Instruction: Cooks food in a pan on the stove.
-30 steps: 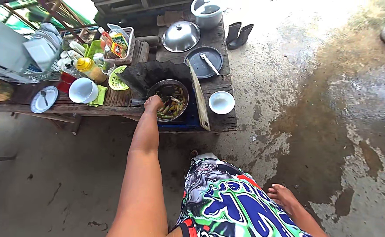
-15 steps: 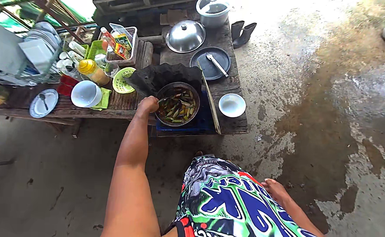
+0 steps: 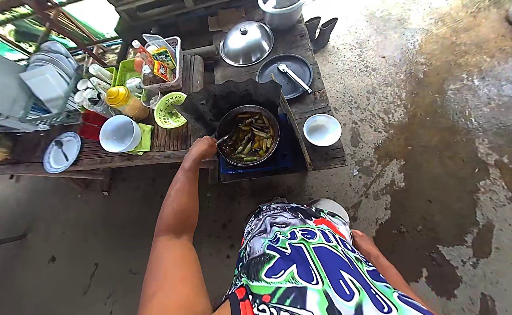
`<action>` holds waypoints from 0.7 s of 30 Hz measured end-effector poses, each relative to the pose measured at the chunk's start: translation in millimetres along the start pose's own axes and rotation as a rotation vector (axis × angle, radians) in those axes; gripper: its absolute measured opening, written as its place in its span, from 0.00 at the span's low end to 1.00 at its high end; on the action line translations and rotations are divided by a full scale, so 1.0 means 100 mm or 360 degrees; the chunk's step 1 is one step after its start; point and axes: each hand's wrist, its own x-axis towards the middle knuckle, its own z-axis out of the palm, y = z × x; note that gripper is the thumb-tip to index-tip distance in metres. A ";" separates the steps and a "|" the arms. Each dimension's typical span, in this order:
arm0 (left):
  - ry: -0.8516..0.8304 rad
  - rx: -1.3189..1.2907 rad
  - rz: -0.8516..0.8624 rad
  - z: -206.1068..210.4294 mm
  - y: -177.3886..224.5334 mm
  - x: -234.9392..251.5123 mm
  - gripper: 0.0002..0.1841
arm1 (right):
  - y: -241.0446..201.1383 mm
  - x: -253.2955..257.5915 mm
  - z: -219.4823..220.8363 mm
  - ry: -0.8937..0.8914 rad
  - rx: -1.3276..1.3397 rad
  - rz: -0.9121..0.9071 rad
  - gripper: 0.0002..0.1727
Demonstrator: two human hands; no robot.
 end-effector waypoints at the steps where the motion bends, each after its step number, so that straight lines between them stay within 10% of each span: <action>1: -0.0002 -0.0004 -0.0002 -0.03 -0.02 -0.05 0.17 | 0.04 -0.04 0.03 -0.0007 -0.0031 -0.0005 0.23; 21: 0.0150 -0.0046 -0.0061 0.51 0.02 -0.69 0.17 | -0.19 0.20 0.11 -0.0081 0.0075 -0.0030 0.25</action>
